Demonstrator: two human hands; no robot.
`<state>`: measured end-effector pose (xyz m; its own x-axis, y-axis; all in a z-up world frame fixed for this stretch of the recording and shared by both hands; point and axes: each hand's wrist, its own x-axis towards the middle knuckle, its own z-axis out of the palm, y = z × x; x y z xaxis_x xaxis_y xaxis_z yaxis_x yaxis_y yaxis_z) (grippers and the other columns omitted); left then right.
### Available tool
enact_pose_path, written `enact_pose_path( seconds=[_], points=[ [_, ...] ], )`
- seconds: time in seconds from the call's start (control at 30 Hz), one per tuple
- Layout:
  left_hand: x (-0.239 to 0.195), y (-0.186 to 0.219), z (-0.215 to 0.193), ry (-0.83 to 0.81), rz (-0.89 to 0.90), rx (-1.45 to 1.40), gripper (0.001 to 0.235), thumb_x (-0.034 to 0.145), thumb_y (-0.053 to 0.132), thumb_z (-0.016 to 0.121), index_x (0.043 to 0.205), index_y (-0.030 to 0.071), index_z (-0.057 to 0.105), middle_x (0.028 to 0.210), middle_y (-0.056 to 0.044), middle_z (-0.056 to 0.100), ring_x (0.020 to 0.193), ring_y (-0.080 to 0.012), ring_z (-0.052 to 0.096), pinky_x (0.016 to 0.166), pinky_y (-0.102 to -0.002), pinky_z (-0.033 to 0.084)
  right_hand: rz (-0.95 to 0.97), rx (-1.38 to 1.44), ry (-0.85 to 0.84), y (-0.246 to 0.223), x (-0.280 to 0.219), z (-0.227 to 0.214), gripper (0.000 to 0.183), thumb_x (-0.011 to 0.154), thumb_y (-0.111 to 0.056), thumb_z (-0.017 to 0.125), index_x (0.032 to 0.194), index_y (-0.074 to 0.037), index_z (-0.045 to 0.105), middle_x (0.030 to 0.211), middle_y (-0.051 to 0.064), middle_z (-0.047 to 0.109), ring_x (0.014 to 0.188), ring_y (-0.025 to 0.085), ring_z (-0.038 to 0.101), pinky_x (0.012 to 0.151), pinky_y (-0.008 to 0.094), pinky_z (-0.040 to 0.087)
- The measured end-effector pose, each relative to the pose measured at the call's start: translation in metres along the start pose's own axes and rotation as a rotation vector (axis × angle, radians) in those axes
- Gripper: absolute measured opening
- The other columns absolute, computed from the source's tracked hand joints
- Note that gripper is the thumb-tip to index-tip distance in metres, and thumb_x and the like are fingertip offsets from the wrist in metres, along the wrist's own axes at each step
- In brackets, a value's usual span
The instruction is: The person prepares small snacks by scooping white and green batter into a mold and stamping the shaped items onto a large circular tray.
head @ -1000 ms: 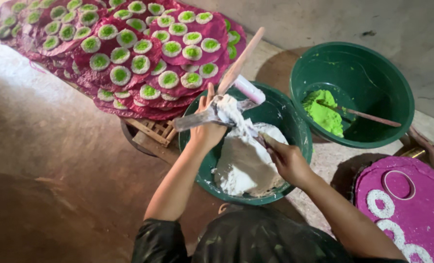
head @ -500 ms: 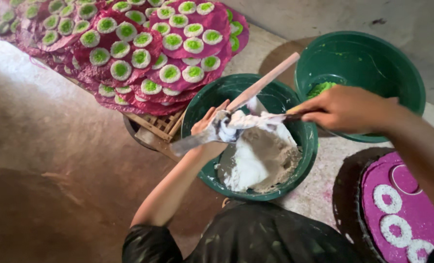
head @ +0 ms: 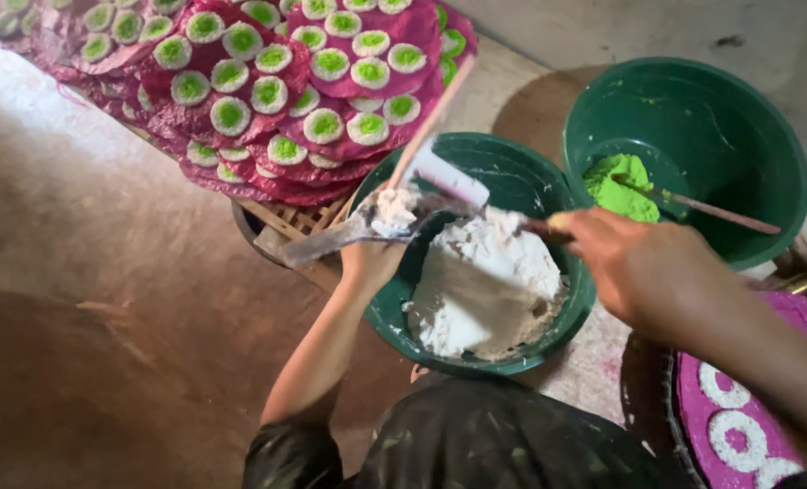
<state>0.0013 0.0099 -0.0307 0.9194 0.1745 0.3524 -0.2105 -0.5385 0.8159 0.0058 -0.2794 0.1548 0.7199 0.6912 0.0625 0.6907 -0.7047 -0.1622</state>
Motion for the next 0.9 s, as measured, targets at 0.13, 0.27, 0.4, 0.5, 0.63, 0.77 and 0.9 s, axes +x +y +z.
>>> enact_pose_path(
  seconds=[0.13, 0.27, 0.4, 0.5, 0.63, 0.77, 0.9],
  points=[
    [0.004, 0.018, 0.020, 0.222, 0.275, 0.216, 0.055, 0.085, 0.019, 0.075, 0.136, 0.008, 0.057, 0.135, -0.014, 0.066, 0.115, -0.0289, 0.068, 0.100, -0.039, 0.056, 0.248, 0.841, 0.116, -0.011, 0.030, 0.084, 0.042, 0.099, -0.004, 0.055, 0.140, -0.011, 0.060, 0.082, 0.009, 0.068, 0.066, 0.019, 0.061, 0.056, 0.033, 0.051],
    [0.023, 0.024, 0.009, 0.126, -0.080, 0.278, 0.068, 0.089, 0.022, 0.077, 0.148, 0.003, 0.050, 0.123, -0.016, 0.065, 0.102, -0.0310, 0.069, 0.086, -0.043, 0.057, 0.190, 0.777, 0.177, -0.021, 0.003, 0.162, 0.055, 0.092, 0.001, 0.057, 0.146, -0.009, 0.055, 0.075, 0.006, 0.062, 0.064, 0.015, 0.058, 0.062, 0.031, 0.051],
    [0.035, 0.019, -0.006, 0.178, 0.162, 0.376, 0.063, 0.072, 0.014, 0.079, 0.130, 0.002, 0.059, 0.142, -0.018, 0.058, 0.112, -0.0375, 0.064, 0.088, -0.047, 0.056, 0.062, 0.951, 0.034, 0.014, -0.026, 0.159, 0.052, 0.096, -0.002, 0.056, 0.148, -0.007, 0.056, 0.099, -0.006, 0.073, 0.074, 0.009, 0.059, 0.065, 0.029, 0.052],
    [0.030, 0.020, 0.004, 0.096, 0.169, 0.423, 0.062, 0.070, 0.016, 0.082, 0.127, 0.004, 0.060, 0.153, -0.023, 0.047, 0.117, -0.0415, 0.059, 0.087, -0.049, 0.055, 0.490, 1.194, -0.018, 0.041, -0.014, 0.149, 0.042, 0.101, -0.006, 0.055, 0.142, -0.007, 0.065, 0.071, 0.001, 0.060, 0.057, 0.014, 0.047, 0.053, 0.033, 0.041],
    [0.035, 0.021, 0.022, 0.118, 0.255, 0.488, 0.057, 0.072, 0.024, 0.084, 0.122, 0.008, 0.062, 0.161, -0.028, 0.034, 0.125, -0.0452, 0.053, 0.091, -0.050, 0.053, 0.403, 0.959, 0.053, 0.029, 0.007, 0.163, 0.031, 0.104, -0.008, 0.058, 0.133, -0.001, 0.066, 0.071, 0.006, 0.061, 0.060, 0.012, 0.051, 0.055, 0.031, 0.045],
    [0.044, 0.010, 0.014, 0.098, 0.272, 0.447, 0.067, 0.073, 0.035, 0.084, 0.127, 0.004, 0.059, 0.156, -0.024, 0.040, 0.124, -0.0429, 0.054, 0.093, -0.052, 0.053, 0.317, 0.797, 0.039, 0.009, -0.005, 0.166, 0.044, 0.096, -0.010, 0.063, 0.140, -0.010, 0.061, 0.073, 0.004, 0.070, 0.056, 0.010, 0.057, 0.053, 0.029, 0.049],
    [0.043, 0.011, -0.001, -0.062, 0.021, 0.598, 0.068, 0.078, 0.037, 0.077, 0.139, 0.016, 0.055, 0.148, -0.010, 0.053, 0.121, -0.0325, 0.060, 0.092, -0.045, 0.055, 0.266, 0.742, -0.104, 0.042, -0.005, 0.103, 0.049, 0.093, -0.012, 0.063, 0.140, -0.025, 0.065, 0.082, 0.001, 0.077, 0.058, 0.011, 0.061, 0.053, 0.033, 0.053]
  ],
)
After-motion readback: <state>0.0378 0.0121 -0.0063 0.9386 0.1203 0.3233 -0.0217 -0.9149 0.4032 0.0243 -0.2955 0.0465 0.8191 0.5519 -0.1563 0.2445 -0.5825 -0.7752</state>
